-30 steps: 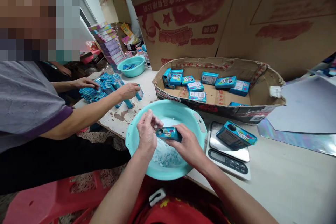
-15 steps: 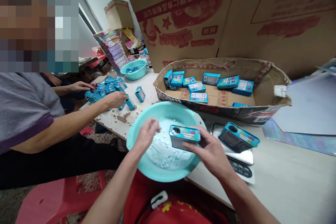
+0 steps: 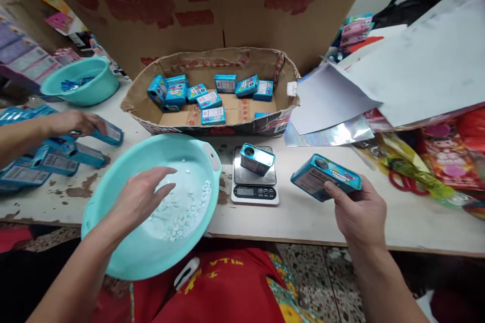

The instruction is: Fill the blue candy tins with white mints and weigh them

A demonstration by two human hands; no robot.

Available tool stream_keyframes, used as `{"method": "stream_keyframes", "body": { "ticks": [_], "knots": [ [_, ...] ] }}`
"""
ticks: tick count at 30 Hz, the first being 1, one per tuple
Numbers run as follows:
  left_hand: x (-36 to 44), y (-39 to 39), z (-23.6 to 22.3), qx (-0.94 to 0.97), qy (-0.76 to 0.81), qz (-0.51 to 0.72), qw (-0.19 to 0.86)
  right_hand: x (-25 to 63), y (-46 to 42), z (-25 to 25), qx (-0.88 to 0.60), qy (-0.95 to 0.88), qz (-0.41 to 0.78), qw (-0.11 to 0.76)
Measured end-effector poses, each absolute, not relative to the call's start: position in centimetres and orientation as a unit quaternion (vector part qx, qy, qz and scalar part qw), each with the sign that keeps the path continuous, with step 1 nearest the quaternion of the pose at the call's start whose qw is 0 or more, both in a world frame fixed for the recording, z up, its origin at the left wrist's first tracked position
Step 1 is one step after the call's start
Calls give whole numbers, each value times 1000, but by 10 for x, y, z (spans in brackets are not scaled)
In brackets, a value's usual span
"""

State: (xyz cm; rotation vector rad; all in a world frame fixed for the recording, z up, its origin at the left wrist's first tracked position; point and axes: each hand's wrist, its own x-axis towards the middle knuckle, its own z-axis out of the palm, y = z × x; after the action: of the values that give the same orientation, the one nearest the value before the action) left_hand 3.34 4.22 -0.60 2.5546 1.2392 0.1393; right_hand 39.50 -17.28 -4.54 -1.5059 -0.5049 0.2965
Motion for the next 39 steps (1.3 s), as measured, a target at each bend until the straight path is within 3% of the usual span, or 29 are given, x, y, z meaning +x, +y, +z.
{"method": "stream_keyframes", "body": {
  "ticks": [8,18,20,23,25,27,29,33,36,39],
  "knots": [
    [128,44,36,930,313,141,134,404,-180,-100,-723,-217,100,648],
    [204,49,20,957,201,34,208,404,-193,-114,-715,-287,122,625],
    [211,51,10,957,194,25,212,405,-197,-112,-718,-323,57,613],
    [216,53,-1,952,187,45,240,392,-197,-93,-696,-384,-167,583],
    [214,50,0,939,194,87,269,375,-188,-71,-657,-421,-250,573],
    [204,42,6,917,207,138,312,355,-169,-49,-654,-464,-196,564],
    [189,30,14,874,227,183,388,337,-144,-29,-676,-510,-67,528],
    [150,6,20,662,309,279,623,315,-94,0,-641,-587,188,458],
    [124,-3,20,382,358,397,754,299,-69,17,-586,-648,196,445],
    [108,-3,23,171,361,490,775,278,-53,28,-530,-735,116,406]
  ]
}}
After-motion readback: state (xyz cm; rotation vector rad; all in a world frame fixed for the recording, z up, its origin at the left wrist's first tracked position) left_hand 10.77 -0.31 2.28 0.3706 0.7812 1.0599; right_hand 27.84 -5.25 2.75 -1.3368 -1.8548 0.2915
